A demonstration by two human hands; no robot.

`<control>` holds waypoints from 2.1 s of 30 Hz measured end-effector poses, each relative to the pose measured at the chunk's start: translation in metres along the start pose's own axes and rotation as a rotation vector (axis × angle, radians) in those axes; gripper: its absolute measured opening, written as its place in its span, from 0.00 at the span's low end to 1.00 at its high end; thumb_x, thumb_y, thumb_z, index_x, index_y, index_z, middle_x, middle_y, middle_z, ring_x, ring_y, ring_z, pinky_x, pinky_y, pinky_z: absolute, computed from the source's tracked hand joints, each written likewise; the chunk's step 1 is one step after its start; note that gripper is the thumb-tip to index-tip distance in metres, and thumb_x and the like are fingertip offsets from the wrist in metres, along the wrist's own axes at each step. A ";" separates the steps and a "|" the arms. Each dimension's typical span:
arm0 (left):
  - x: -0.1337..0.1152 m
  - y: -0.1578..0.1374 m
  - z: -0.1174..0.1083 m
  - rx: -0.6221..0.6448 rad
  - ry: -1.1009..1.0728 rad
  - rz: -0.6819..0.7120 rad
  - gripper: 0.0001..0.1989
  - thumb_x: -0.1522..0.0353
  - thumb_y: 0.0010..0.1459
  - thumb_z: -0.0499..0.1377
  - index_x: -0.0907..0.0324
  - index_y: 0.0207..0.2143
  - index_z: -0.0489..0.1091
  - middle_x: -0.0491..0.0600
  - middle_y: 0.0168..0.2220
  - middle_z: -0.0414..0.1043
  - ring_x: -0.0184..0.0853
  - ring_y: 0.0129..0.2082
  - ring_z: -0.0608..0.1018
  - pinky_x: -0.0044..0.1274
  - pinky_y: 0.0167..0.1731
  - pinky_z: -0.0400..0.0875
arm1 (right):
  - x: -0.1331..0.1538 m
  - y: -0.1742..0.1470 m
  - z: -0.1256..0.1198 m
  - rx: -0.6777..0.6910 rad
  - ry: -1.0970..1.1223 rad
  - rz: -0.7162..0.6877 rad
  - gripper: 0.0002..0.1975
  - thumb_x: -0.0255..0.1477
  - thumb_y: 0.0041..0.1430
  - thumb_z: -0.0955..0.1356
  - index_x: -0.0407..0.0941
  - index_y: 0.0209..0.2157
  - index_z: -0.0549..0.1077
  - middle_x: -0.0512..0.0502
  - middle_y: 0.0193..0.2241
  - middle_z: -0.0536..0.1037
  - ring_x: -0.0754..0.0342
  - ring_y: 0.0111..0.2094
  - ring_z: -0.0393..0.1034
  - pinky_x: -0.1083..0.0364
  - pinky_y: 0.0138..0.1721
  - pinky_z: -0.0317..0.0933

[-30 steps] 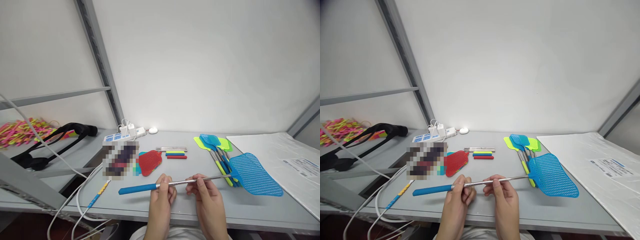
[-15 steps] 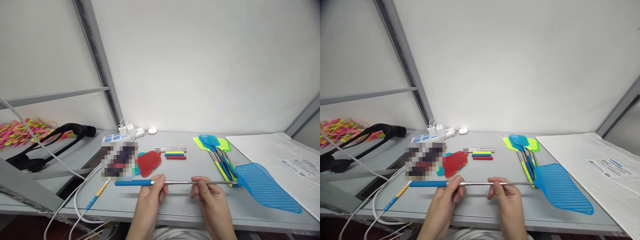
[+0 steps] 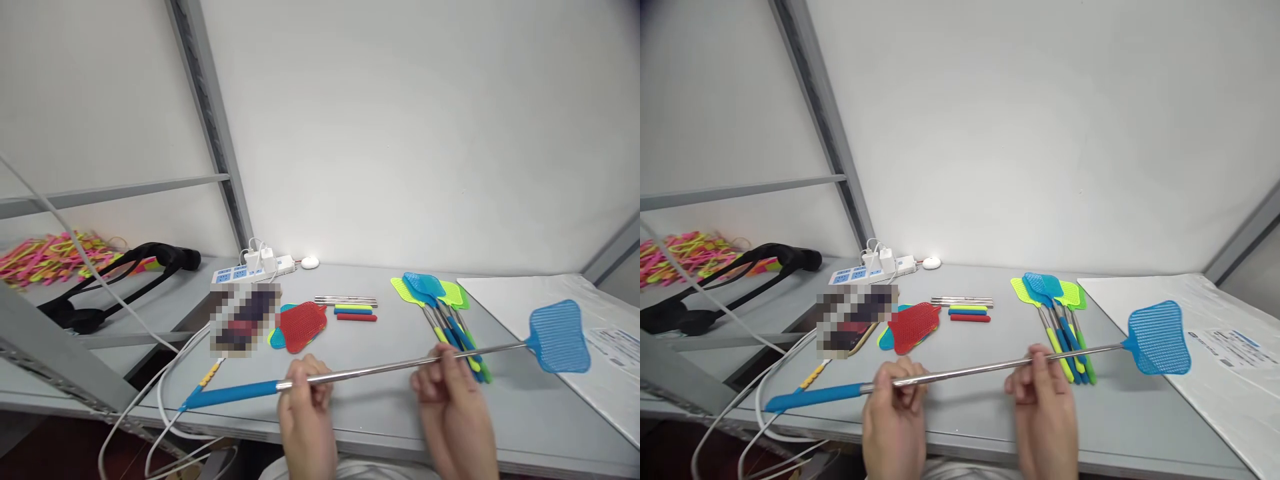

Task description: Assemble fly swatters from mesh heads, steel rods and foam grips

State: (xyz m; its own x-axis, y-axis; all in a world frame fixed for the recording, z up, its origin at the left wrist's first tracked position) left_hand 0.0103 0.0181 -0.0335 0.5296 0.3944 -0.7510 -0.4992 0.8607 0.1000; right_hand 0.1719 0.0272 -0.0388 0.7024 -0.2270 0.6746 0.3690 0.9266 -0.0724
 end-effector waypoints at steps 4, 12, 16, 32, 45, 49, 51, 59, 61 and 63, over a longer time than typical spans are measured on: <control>0.021 -0.019 0.012 0.165 0.015 -0.099 0.24 0.51 0.63 0.54 0.57 0.21 0.55 0.41 0.19 0.51 0.29 0.19 0.56 0.21 0.19 0.53 | -0.036 -0.026 0.014 0.173 -0.063 0.160 0.14 0.42 0.55 0.73 0.47 0.34 0.75 0.54 0.19 0.68 0.61 0.19 0.61 0.59 0.23 0.59; 0.011 0.001 0.004 0.419 0.370 -0.236 0.25 0.50 0.64 0.52 0.57 0.22 0.56 0.41 0.18 0.53 0.29 0.21 0.56 0.23 0.23 0.51 | -0.025 -0.010 0.002 0.244 -0.321 0.038 0.14 0.41 0.54 0.74 0.45 0.34 0.76 0.50 0.22 0.74 0.57 0.24 0.67 0.57 0.30 0.61; -0.004 0.013 -0.007 0.549 0.507 -0.207 0.23 0.54 0.65 0.52 0.57 0.21 0.56 0.41 0.18 0.54 0.29 0.21 0.57 0.24 0.24 0.51 | -0.007 0.004 -0.007 0.349 -0.410 0.030 0.13 0.40 0.56 0.73 0.44 0.35 0.78 0.50 0.21 0.72 0.57 0.24 0.66 0.57 0.29 0.60; -0.060 0.046 -0.021 -0.114 0.016 0.042 0.25 0.64 0.59 0.58 0.57 0.13 0.52 0.40 0.14 0.46 0.29 0.18 0.56 0.23 0.23 0.59 | 0.078 0.043 -0.033 -0.024 -0.101 -0.093 0.10 0.34 0.52 0.75 0.43 0.32 0.75 0.55 0.19 0.61 0.62 0.19 0.54 0.60 0.21 0.55; 0.015 -0.003 0.007 0.085 -0.048 -0.210 0.24 0.55 0.65 0.54 0.56 0.21 0.52 0.38 0.17 0.47 0.28 0.18 0.51 0.22 0.20 0.54 | -0.032 -0.013 0.010 0.172 -0.023 0.160 0.13 0.42 0.59 0.71 0.47 0.34 0.71 0.56 0.19 0.65 0.60 0.19 0.58 0.58 0.22 0.56; 0.023 -0.004 0.002 0.138 0.105 -0.255 0.25 0.53 0.63 0.56 0.57 0.21 0.53 0.39 0.17 0.49 0.27 0.19 0.52 0.22 0.21 0.51 | -0.016 -0.002 0.002 0.162 -0.091 0.074 0.13 0.41 0.59 0.71 0.46 0.35 0.72 0.56 0.18 0.63 0.60 0.20 0.57 0.58 0.24 0.56; 0.018 -0.001 -0.001 0.105 0.154 -0.259 0.26 0.52 0.61 0.58 0.57 0.19 0.53 0.39 0.17 0.48 0.27 0.20 0.53 0.22 0.21 0.50 | -0.002 0.003 -0.003 0.162 -0.129 0.010 0.14 0.42 0.60 0.70 0.45 0.33 0.73 0.56 0.17 0.60 0.60 0.20 0.56 0.58 0.24 0.55; -0.019 0.012 -0.002 -0.065 0.064 -0.196 0.28 0.54 0.57 0.61 0.56 0.16 0.50 0.39 0.16 0.47 0.27 0.18 0.56 0.22 0.20 0.57 | 0.028 0.001 -0.009 0.147 -0.129 0.016 0.13 0.40 0.59 0.71 0.44 0.32 0.75 0.57 0.17 0.56 0.61 0.19 0.52 0.58 0.23 0.55; -0.024 0.019 -0.004 -0.109 0.023 -0.197 0.27 0.57 0.57 0.62 0.56 0.17 0.50 0.38 0.16 0.47 0.26 0.17 0.54 0.22 0.19 0.58 | 0.028 0.003 -0.008 0.169 -0.096 0.059 0.13 0.39 0.58 0.72 0.43 0.32 0.75 0.57 0.17 0.55 0.62 0.19 0.50 0.59 0.22 0.53; -0.026 0.027 -0.008 -0.159 -0.010 -0.206 0.25 0.58 0.57 0.62 0.56 0.18 0.50 0.36 0.15 0.45 0.25 0.15 0.52 0.21 0.18 0.58 | 0.027 0.008 -0.008 0.163 -0.067 0.066 0.12 0.39 0.56 0.73 0.43 0.32 0.75 0.58 0.17 0.55 0.62 0.19 0.49 0.60 0.22 0.52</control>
State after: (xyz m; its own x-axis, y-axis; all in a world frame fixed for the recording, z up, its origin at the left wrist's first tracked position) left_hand -0.0224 0.0291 -0.0166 0.6379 0.2196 -0.7382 -0.4807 0.8624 -0.1589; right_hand 0.1980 0.0261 -0.0269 0.6780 -0.1484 0.7199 0.2158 0.9764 -0.0019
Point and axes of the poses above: each hand's wrist, its own y-axis towards the middle knuckle, its own z-axis out of the palm, x = y × z, the point moved 2 cm from there along y, towards the middle knuckle
